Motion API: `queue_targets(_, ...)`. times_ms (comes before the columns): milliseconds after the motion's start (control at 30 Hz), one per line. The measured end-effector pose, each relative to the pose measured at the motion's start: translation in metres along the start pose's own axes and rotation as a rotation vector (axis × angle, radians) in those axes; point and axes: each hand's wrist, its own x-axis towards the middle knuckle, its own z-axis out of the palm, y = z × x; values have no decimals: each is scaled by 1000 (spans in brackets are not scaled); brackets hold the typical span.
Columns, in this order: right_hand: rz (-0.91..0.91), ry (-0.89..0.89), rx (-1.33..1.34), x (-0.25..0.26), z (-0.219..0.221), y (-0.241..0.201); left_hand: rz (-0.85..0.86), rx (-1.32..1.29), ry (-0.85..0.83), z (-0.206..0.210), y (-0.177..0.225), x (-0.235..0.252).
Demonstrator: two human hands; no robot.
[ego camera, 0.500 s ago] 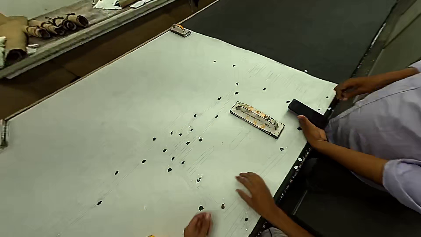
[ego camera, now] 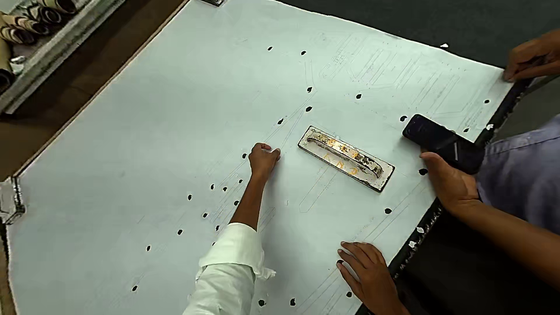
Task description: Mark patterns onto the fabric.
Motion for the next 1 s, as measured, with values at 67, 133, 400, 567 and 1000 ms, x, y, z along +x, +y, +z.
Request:
queue_targets(67,5,-9,1,-1,-1,-1,-31,175,-9,-7,4,-2)
queue_targets(133,14,-10,10,-1,-1,0,-38,286,-15,-14,1,-17)
queue_targets(400,-6,-10,34,4,-1,-6,177,78,1,-61,-116,-236)
queue_targets(567,-126,-116,190,7,11,-70,32,-96,449,-127,-210,-397)
queue_targets(1000,-665,-724,433,-103,74,-286,-426,-490,454,-157,-338,-540)
